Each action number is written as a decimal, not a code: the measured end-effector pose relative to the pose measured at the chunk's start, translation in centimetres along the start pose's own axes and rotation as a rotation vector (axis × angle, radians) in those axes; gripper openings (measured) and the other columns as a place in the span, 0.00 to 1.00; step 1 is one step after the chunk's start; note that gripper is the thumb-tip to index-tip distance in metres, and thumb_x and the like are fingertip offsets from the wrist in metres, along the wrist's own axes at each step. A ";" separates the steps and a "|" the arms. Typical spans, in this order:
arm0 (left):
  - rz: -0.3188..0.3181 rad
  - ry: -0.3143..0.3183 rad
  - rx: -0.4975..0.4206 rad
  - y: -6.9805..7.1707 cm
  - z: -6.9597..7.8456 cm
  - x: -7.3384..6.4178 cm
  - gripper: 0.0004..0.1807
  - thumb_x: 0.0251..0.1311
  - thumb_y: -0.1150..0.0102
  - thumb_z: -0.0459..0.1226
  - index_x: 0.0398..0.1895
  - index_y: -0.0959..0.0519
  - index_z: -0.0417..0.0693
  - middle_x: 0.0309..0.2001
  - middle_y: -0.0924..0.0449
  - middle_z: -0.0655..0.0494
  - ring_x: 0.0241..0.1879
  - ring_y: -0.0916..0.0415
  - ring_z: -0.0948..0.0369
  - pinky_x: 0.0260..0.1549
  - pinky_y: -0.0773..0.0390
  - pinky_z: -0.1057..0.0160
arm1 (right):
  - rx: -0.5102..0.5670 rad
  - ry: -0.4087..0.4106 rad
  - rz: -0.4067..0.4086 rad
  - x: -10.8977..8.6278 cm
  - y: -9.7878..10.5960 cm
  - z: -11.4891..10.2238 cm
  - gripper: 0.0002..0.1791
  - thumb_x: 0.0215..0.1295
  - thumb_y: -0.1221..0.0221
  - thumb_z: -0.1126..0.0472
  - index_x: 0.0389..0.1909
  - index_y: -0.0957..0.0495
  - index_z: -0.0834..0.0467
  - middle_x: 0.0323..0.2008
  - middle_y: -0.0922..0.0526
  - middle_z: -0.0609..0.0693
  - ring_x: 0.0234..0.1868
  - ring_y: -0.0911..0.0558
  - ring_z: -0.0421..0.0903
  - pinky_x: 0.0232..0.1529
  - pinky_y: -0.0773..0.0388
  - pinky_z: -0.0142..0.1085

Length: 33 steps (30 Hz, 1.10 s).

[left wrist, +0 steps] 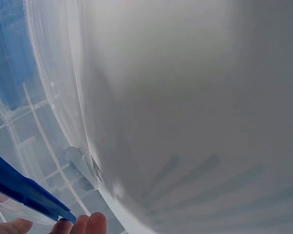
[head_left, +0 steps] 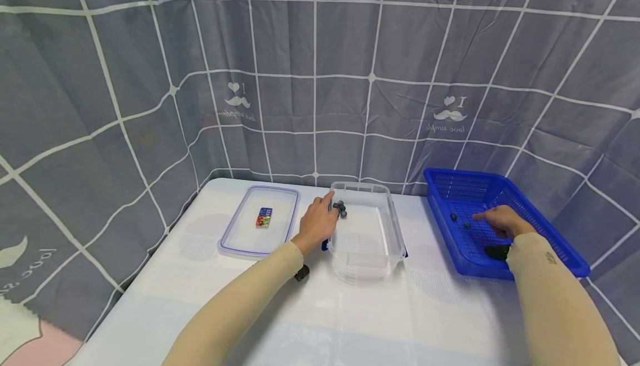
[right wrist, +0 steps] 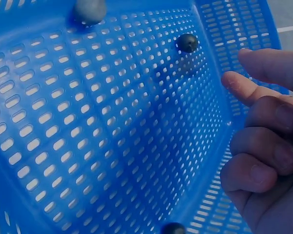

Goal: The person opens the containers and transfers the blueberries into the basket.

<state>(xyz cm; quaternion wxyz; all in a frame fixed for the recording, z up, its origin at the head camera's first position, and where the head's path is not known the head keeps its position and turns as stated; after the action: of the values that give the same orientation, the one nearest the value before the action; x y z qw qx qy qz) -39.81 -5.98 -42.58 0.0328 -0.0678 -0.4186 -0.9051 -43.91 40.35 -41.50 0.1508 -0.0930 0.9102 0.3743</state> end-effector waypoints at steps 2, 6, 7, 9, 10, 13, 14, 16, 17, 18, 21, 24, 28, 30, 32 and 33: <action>0.000 0.000 0.002 0.0 0.0 0.0 0.30 0.75 0.62 0.48 0.79 0.42 0.60 0.68 0.32 0.45 0.63 0.28 0.46 0.54 0.24 0.42 | -0.005 0.007 0.004 0.2 0.1 -0.1 0.30 0.71 0.43 0.55 0.08 0.42 0.46 0.10 0.41 0.39 0.14 0.41 0.37 0.19 0.36 0.34; -0.001 0.000 -0.002 0.1 0.0 0.0 0.30 0.75 0.62 0.47 0.79 0.42 0.60 0.68 0.32 0.45 0.63 0.29 0.46 0.54 0.24 0.41 | 0.010 0.068 0.036 0.6 0.2 -1.6 0.19 0.69 0.41 0.55 0.18 0.23 0.58 0.10 0.40 0.39 0.13 0.40 0.38 0.18 0.36 0.35; -0.003 0.000 -0.002 0.1 0.0 0.0 0.30 0.75 0.62 0.48 0.79 0.42 0.60 0.69 0.32 0.45 0.64 0.29 0.46 0.55 0.24 0.41 | 0.004 0.088 0.043 0.7 0.2 -2.2 0.16 0.69 0.41 0.55 0.28 0.18 0.63 0.10 0.40 0.39 0.13 0.40 0.37 0.17 0.37 0.35; -0.003 -0.002 -0.002 0.1 0.0 0.0 0.30 0.75 0.62 0.48 0.79 0.42 0.60 0.69 0.32 0.45 0.64 0.29 0.46 0.55 0.25 0.41 | -0.003 0.126 0.051 0.7 0.1 -3.6 0.23 0.70 0.41 0.54 0.52 0.19 0.71 0.10 0.41 0.39 0.12 0.41 0.37 0.17 0.37 0.35; -0.003 -0.003 -0.003 0.1 0.0 0.0 0.30 0.75 0.62 0.48 0.79 0.42 0.59 0.69 0.32 0.44 0.64 0.29 0.46 0.55 0.25 0.41 | -0.019 0.147 0.057 0.8 0.0 -4.3 0.29 0.71 0.42 0.53 0.61 0.25 0.73 0.10 0.41 0.39 0.12 0.42 0.37 0.16 0.38 0.34; -0.004 -0.004 -0.002 0.1 0.0 0.0 0.30 0.75 0.62 0.48 0.79 0.42 0.59 0.69 0.32 0.45 0.64 0.29 0.46 0.56 0.25 0.41 | -0.045 0.188 0.051 0.7 -0.6 -6.9 0.33 0.73 0.44 0.51 0.66 0.30 0.73 0.10 0.42 0.38 0.11 0.43 0.36 0.16 0.38 0.34; -0.003 -0.003 -0.002 0.1 0.0 0.0 0.30 0.75 0.62 0.48 0.79 0.42 0.60 0.69 0.32 0.45 0.65 0.29 0.46 0.56 0.25 0.41 | -0.045 0.203 0.049 0.6 -0.9 -7.8 0.33 0.73 0.44 0.51 0.66 0.30 0.73 0.10 0.42 0.38 0.12 0.43 0.36 0.16 0.37 0.34; -0.004 -0.001 -0.002 0.1 0.0 0.1 0.30 0.75 0.62 0.48 0.80 0.42 0.60 0.69 0.32 0.45 0.65 0.30 0.46 0.56 0.25 0.41 | -0.045 0.233 0.045 0.4 -1.4 -9.6 0.33 0.73 0.43 0.49 0.66 0.29 0.71 0.11 0.42 0.38 0.12 0.43 0.36 0.17 0.37 0.34; -0.004 -0.001 -0.001 0.1 0.0 0.1 0.30 0.75 0.62 0.48 0.80 0.42 0.60 0.69 0.32 0.45 0.65 0.30 0.46 0.56 0.25 0.41 | -0.034 0.243 0.039 0.3 -1.8 -10.4 0.32 0.73 0.43 0.48 0.66 0.28 0.70 0.11 0.42 0.38 0.12 0.43 0.37 0.18 0.37 0.34; -0.005 0.000 0.003 0.0 0.0 0.1 0.30 0.76 0.63 0.48 0.80 0.43 0.61 0.69 0.33 0.45 0.65 0.30 0.46 0.56 0.25 0.41 | -0.020 0.253 0.032 0.3 -2.2 -11.2 0.32 0.73 0.43 0.48 0.66 0.28 0.69 0.11 0.42 0.38 0.12 0.43 0.37 0.18 0.37 0.34; -0.008 0.000 0.005 0.0 0.1 0.1 0.30 0.76 0.63 0.48 0.80 0.43 0.62 0.70 0.33 0.46 0.65 0.30 0.46 0.56 0.25 0.41 | 0.026 0.272 0.009 0.2 -3.4 -13.4 0.31 0.72 0.42 0.47 0.66 0.26 0.66 0.11 0.42 0.39 0.13 0.44 0.38 0.20 0.38 0.35; -0.010 0.002 0.006 0.0 0.1 0.1 0.30 0.76 0.63 0.48 0.80 0.43 0.62 0.70 0.33 0.45 0.65 0.30 0.46 0.56 0.25 0.42 | 0.070 0.286 -0.014 0.4 -4.9 -15.2 0.29 0.72 0.41 0.47 0.64 0.24 0.63 0.11 0.42 0.40 0.13 0.45 0.39 0.21 0.40 0.37; -0.010 0.008 0.004 0.0 0.0 0.1 0.30 0.76 0.62 0.48 0.80 0.43 0.61 0.70 0.33 0.45 0.65 0.30 0.46 0.56 0.25 0.42 | 0.105 0.310 -0.043 0.9 -7.0 -17.0 0.28 0.73 0.42 0.47 0.64 0.24 0.62 0.11 0.43 0.41 0.14 0.46 0.40 0.22 0.41 0.37; -0.008 0.009 0.005 0.1 0.0 0.0 0.30 0.76 0.62 0.48 0.80 0.42 0.61 0.70 0.33 0.46 0.65 0.30 0.46 0.56 0.25 0.42 | 0.133 0.314 -0.062 1.1 -8.0 -17.7 0.28 0.73 0.42 0.47 0.65 0.24 0.61 0.12 0.43 0.41 0.15 0.46 0.40 0.22 0.41 0.36; -0.007 0.007 0.004 0.1 0.0 0.0 0.30 0.75 0.62 0.48 0.79 0.42 0.61 0.70 0.33 0.45 0.65 0.30 0.46 0.56 0.25 0.42 | 0.155 0.319 -0.090 1.4 -9.1 -18.2 0.28 0.73 0.42 0.47 0.65 0.24 0.61 0.12 0.42 0.41 0.15 0.46 0.40 0.22 0.42 0.35; -0.008 0.006 0.004 0.1 0.0 0.0 0.30 0.75 0.62 0.48 0.79 0.42 0.60 0.70 0.33 0.45 0.65 0.30 0.46 0.56 0.25 0.41 | 0.164 0.325 -0.106 1.5 -9.6 -18.5 0.28 0.73 0.42 0.47 0.65 0.24 0.60 0.13 0.43 0.41 0.16 0.47 0.40 0.22 0.42 0.34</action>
<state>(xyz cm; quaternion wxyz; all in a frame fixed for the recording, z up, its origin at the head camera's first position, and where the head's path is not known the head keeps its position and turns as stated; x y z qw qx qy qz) -39.81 -5.98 -42.50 0.0307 -0.0634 -0.4205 -0.9045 -46.38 20.38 -35.79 0.0285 -0.1874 0.9439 0.2704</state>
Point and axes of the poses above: each hand's wrist, its own x-axis towards the middle knuckle, its own y-axis out of the back of the hand, z = x × y, the point moved 8 cm from there along x, towards the middle knuckle
